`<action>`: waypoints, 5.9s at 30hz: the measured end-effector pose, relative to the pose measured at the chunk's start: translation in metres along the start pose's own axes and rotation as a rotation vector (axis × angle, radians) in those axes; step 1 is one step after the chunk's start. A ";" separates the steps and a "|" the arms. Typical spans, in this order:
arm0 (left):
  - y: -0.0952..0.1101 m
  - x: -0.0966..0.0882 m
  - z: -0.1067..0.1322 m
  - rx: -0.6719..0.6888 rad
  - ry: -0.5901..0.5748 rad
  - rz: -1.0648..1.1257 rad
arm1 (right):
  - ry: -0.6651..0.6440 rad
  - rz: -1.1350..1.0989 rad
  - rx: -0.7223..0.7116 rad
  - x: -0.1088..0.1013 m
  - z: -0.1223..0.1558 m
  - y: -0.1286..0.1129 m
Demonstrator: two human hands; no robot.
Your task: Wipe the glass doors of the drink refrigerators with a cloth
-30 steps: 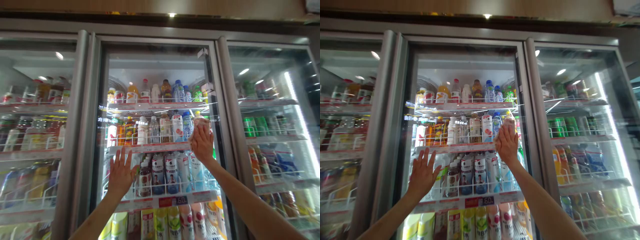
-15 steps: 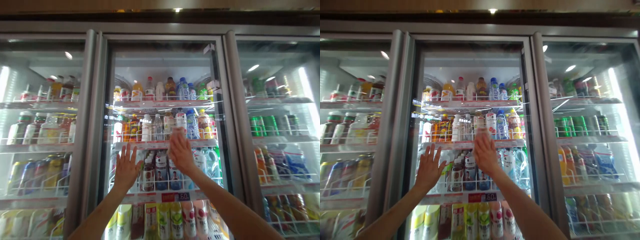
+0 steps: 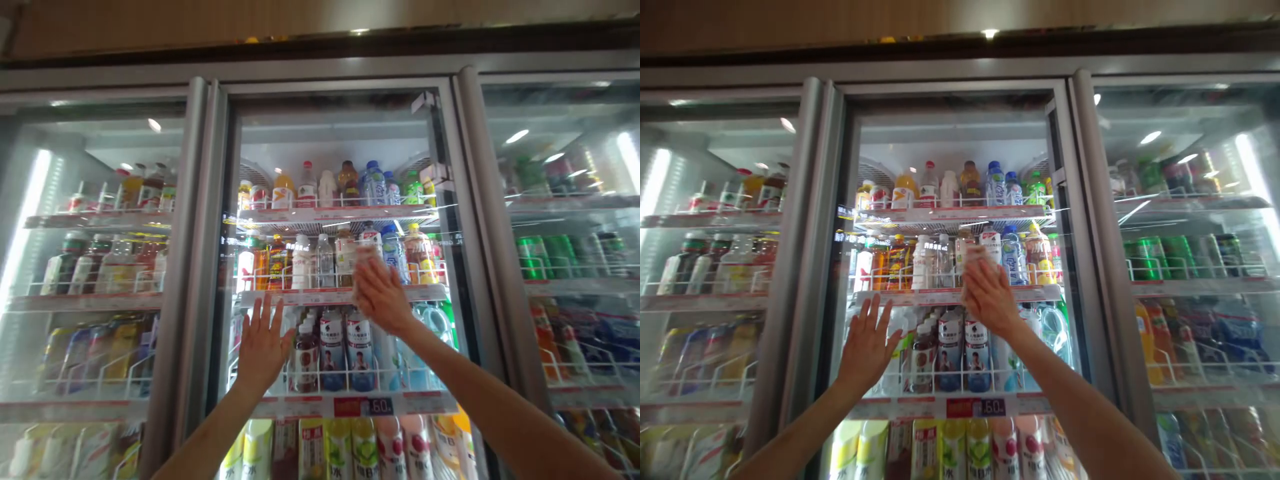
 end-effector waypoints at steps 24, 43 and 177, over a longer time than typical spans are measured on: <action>-0.033 -0.014 -0.078 -0.151 0.001 -0.071 | -0.059 0.059 -0.057 -0.010 -0.049 0.037; -0.038 -0.005 -0.074 -0.150 -0.022 -0.097 | 0.062 -0.001 0.175 0.006 -0.131 0.038; 0.073 -0.025 -0.066 0.094 0.249 0.206 | 0.051 0.173 0.301 -0.032 0.005 0.066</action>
Point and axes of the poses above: each hand's wrist, its own z-axis away from the middle knuckle, its own x-axis out of the palm, y = z × x, the point moved 10 cm from there along -z, towards the middle knuckle, and after that the axes turned 12 degrees about -z, right-handed, at the moved point
